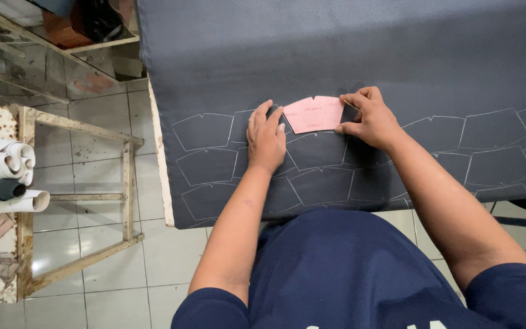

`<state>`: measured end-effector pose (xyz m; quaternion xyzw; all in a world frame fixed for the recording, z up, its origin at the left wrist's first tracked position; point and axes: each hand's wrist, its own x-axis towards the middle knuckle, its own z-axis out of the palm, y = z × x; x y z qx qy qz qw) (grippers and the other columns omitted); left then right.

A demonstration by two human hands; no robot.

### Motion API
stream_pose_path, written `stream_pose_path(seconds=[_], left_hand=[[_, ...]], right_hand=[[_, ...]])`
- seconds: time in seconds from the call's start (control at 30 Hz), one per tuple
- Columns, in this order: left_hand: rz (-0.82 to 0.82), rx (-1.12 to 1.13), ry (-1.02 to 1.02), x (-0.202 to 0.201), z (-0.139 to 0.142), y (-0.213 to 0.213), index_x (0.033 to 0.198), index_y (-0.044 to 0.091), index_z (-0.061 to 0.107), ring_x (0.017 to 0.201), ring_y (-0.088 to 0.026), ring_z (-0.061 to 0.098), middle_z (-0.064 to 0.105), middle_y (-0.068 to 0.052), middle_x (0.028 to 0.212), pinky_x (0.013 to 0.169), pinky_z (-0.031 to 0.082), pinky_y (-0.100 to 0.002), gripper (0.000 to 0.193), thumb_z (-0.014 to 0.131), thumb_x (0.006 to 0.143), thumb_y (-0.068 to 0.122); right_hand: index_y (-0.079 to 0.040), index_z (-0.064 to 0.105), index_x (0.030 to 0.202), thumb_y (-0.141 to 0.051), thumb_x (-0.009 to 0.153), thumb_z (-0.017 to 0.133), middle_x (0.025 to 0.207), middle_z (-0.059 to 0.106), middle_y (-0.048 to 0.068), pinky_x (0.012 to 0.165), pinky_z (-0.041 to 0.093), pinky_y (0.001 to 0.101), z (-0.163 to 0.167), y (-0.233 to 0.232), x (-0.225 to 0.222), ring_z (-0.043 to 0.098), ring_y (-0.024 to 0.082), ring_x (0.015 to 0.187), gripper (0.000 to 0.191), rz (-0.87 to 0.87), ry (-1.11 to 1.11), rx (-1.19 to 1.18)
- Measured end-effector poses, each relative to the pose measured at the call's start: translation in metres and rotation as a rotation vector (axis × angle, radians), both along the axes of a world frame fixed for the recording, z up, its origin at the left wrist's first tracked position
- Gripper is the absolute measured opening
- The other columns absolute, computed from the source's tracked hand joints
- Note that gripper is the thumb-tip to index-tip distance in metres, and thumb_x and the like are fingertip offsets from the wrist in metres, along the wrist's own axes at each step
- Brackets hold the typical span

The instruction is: The person uses a pink paper template and a pencil to trace repeating geometric shapes onto a large sheet of dark material laid on a table. The template is repositioned multiple times to create a continuous pattern across the surface.

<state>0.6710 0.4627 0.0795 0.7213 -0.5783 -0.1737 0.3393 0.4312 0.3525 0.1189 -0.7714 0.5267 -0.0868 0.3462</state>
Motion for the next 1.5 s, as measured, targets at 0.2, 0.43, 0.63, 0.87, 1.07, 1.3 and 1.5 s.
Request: stream_pose_path(seconds=[0.2,0.43,0.63,0.87,1.07,1.3,1.5], left_hand=[[0.005,0.004,0.013,0.001,0.000,-0.001,0.133,0.007,0.065,0.146,-0.035,0.038,0.046,-0.012,0.153,0.118,0.033,-0.050,0.038,0.058,0.096,0.009],[0.017,0.006,0.018,0.004,-0.002,-0.002,0.135,0.008,0.063,0.146,-0.036,0.038,0.045,-0.012,0.154,0.118,0.033,-0.050,0.044,0.065,0.092,0.016],[-0.010,0.043,-0.012,-0.001,0.002,-0.003,0.140,0.008,0.058,0.147,-0.037,0.031,0.040,-0.013,0.156,0.116,0.031,-0.054,0.063,0.076,0.083,0.026],[-0.027,0.043,-0.023,-0.002,0.002,-0.003,0.139,0.011,0.060,0.147,-0.036,0.031,0.039,-0.012,0.156,0.117,0.032,-0.054,0.061,0.079,0.083,0.027],[-0.041,0.088,-0.007,-0.001,0.004,-0.002,0.138,0.010,0.059,0.147,-0.036,0.028,0.037,-0.012,0.156,0.118,0.028,-0.054,0.062,0.080,0.083,0.027],[-0.037,0.103,0.007,-0.002,0.010,-0.004,0.138,0.011,0.059,0.149,-0.034,0.028,0.036,-0.011,0.157,0.119,0.029,-0.053,0.061,0.080,0.083,0.027],[-0.145,0.081,-0.193,-0.020,-0.002,-0.011,0.124,0.016,0.068,0.142,-0.033,0.039,0.046,-0.010,0.148,0.116,0.034,-0.051,0.038,0.069,0.086,0.016]], right_hand=[[-0.017,0.062,0.140,-0.030,0.073,0.090,0.137,0.047,0.008,0.087,0.057,0.0359,0.002,0.003,0.000,0.062,0.021,0.094,0.074,-0.005,0.026,0.003],[-0.018,0.062,0.141,-0.030,0.077,0.088,0.138,0.046,0.009,0.087,0.057,0.0362,0.001,0.004,0.006,0.063,0.022,0.097,0.071,0.012,0.022,-0.023],[-0.014,0.058,0.142,-0.027,0.075,0.089,0.137,0.046,0.010,0.087,0.056,0.0372,0.000,0.003,-0.001,0.064,0.022,0.094,0.075,-0.017,0.000,-0.016],[-0.011,0.060,0.138,-0.027,0.073,0.090,0.133,0.048,0.009,0.087,0.055,0.0351,-0.004,0.001,-0.006,0.063,0.019,0.091,0.073,-0.023,-0.017,-0.027],[-0.012,0.061,0.139,-0.028,0.074,0.090,0.134,0.048,0.009,0.087,0.055,0.0350,-0.005,0.005,-0.007,0.064,0.019,0.092,0.073,-0.023,-0.002,-0.043],[-0.012,0.061,0.139,-0.027,0.076,0.089,0.136,0.048,0.010,0.086,0.055,0.0353,-0.008,0.007,-0.007,0.064,0.019,0.090,0.071,-0.017,-0.024,-0.077],[-0.011,0.061,0.138,-0.026,0.076,0.089,0.135,0.048,0.010,0.086,0.056,0.0348,-0.017,0.006,-0.010,0.064,0.019,0.087,0.070,-0.018,-0.020,-0.048]])
